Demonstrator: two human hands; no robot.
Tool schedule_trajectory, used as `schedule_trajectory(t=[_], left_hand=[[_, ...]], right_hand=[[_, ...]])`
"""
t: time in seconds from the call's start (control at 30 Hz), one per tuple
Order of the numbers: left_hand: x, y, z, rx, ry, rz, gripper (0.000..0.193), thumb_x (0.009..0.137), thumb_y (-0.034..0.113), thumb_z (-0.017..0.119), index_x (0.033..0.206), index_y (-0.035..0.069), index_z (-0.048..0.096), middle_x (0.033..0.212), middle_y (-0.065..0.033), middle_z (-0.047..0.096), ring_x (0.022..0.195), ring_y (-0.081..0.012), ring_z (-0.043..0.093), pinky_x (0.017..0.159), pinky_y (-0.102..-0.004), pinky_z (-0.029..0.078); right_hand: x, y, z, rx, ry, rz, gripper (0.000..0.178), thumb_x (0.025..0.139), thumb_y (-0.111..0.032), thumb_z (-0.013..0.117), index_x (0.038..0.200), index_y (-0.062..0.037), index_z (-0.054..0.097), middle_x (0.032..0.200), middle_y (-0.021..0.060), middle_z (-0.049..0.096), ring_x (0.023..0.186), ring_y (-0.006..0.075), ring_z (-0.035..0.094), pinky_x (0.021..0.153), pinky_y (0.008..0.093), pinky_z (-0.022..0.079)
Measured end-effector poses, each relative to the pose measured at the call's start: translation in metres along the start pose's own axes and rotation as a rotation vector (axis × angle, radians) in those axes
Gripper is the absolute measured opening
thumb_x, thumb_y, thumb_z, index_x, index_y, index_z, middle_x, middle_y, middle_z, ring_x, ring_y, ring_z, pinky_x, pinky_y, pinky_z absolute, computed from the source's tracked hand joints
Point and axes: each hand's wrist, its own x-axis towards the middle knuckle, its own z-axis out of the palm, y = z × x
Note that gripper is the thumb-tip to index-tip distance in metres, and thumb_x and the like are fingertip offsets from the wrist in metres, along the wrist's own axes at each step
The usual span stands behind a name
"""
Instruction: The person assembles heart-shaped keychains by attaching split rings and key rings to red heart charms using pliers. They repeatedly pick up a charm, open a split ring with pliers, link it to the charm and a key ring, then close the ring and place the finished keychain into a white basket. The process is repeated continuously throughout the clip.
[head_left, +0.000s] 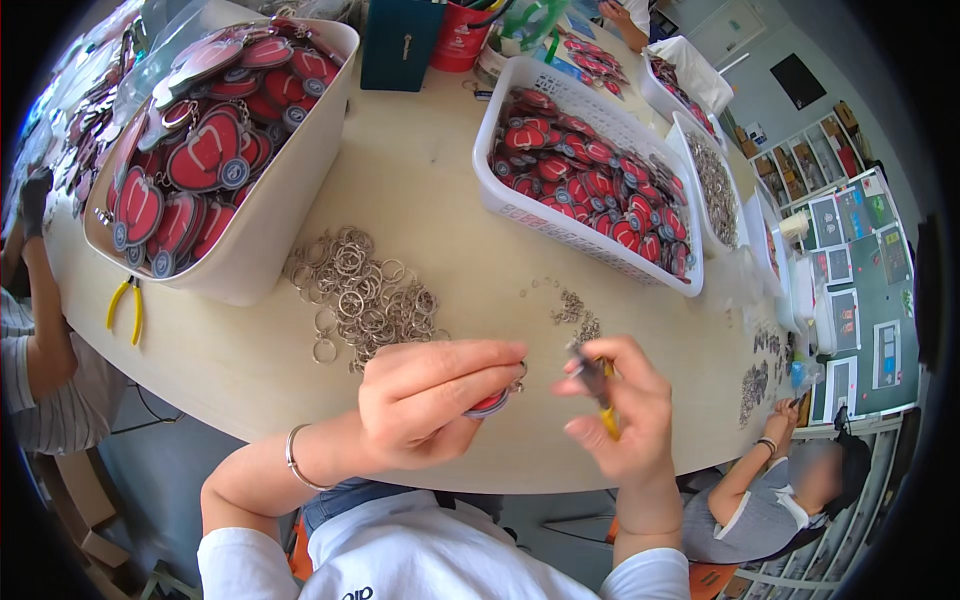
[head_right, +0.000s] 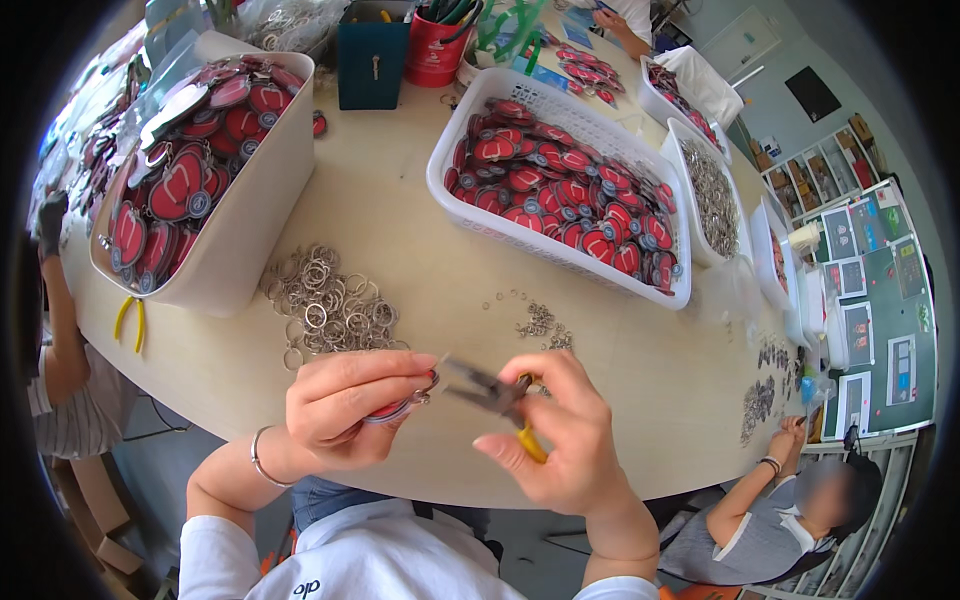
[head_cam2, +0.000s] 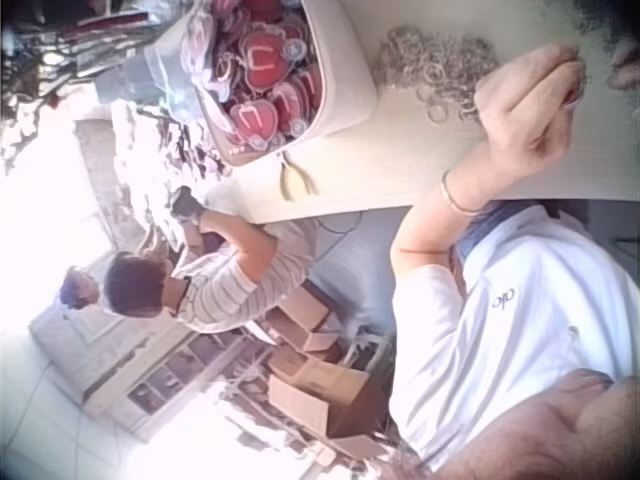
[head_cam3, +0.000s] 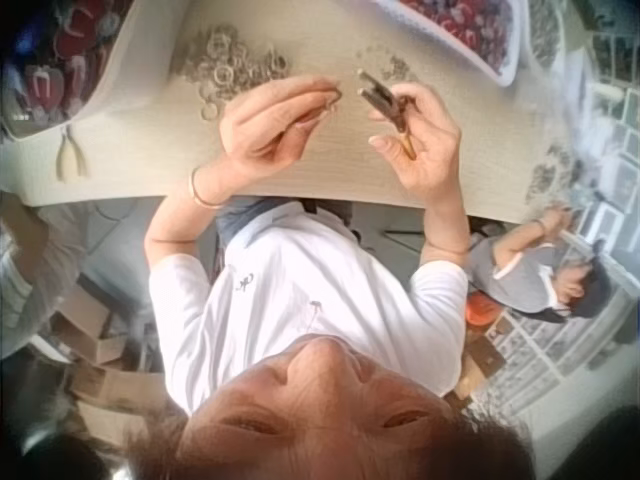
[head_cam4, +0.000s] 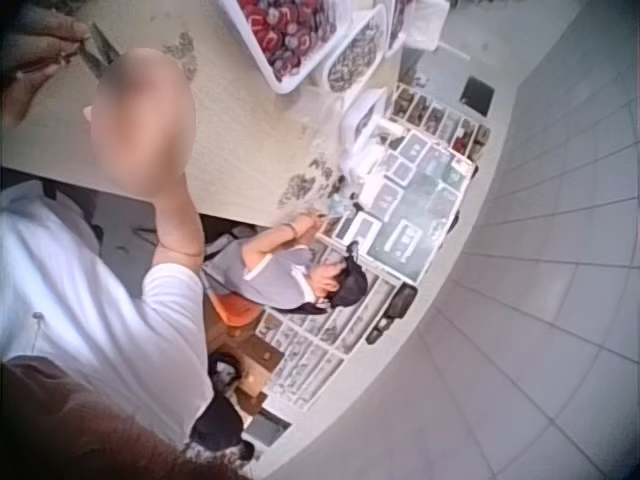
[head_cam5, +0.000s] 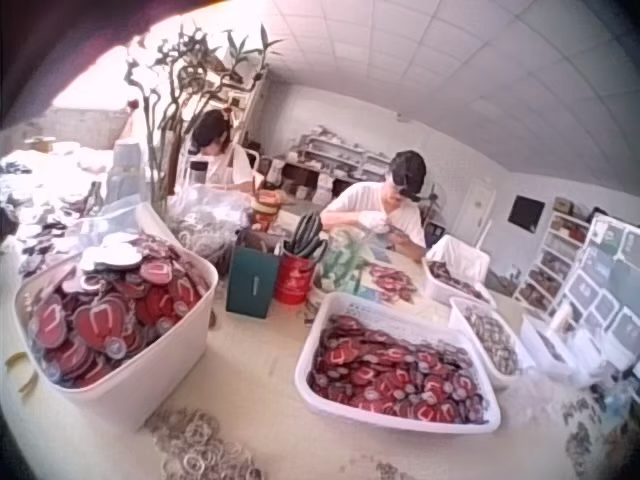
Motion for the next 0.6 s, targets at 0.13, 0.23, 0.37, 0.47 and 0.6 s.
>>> schedule_trajectory(t=[0.13,0.23,0.37,0.47,0.6], left_hand=[[0.003,-0.001,-0.006,0.029,-0.045,0.091,0.03,0.061,-0.01,0.061,0.09,-0.006,0.067,0.096,-0.0182,0.068,0.076,-0.0278,0.07,0.061,-0.0302,0.057],[0.004,-0.001,-0.007,0.042,-0.073,0.15,0.034,0.059,-0.008,0.059,0.092,-0.006,0.067,0.099,-0.0181,0.067,0.079,-0.0282,0.07,0.062,-0.0311,0.058],[0.002,-0.004,-0.006,0.089,-0.075,0.194,0.038,0.058,-0.004,0.057,0.094,-0.005,0.068,0.102,-0.0168,0.067,0.084,-0.0267,0.07,0.062,-0.0303,0.059],[0.004,-0.002,-0.008,0.107,-0.11,0.179,0.033,0.06,-0.008,0.058,0.092,-0.006,0.067,0.101,-0.0182,0.067,0.081,-0.0285,0.07,0.065,-0.032,0.059],[0.001,-0.001,-0.009,0.088,-0.091,0.095,0.037,0.06,-0.006,0.056,0.094,-0.006,0.068,0.102,-0.0177,0.067,0.083,-0.0279,0.07,0.063,-0.031,0.059]], right_hand=[[-0.009,0.002,-0.004,-0.226,-0.031,-0.121,0.034,0.07,-0.027,0.079,0.065,-0.0009,0.058,0.094,0.0104,0.056,0.079,0.0287,0.054,0.07,0.0373,0.046],[-0.012,0.003,-0.007,-0.313,-0.026,-0.154,0.032,0.067,-0.024,0.08,0.064,-0.0018,0.058,0.091,0.0096,0.056,0.078,0.0279,0.054,0.067,0.0374,0.045],[-0.014,0.003,-0.005,-0.367,-0.027,-0.2,0.031,0.062,-0.021,0.081,0.063,-0.003,0.056,0.086,0.0089,0.056,0.073,0.0262,0.054,0.061,0.0364,0.044],[-0.018,0.004,-0.002,-0.417,0.01,-0.226,0.029,0.061,-0.02,0.081,0.064,-0.0037,0.057,0.084,0.0087,0.055,0.069,0.0252,0.053,0.056,0.0353,0.043],[-0.022,0.005,0.002,-0.527,0.029,-0.289,0.027,0.061,-0.019,0.081,0.067,-0.0038,0.059,0.082,0.0081,0.054,0.068,0.0248,0.052,0.052,0.034,0.041]])
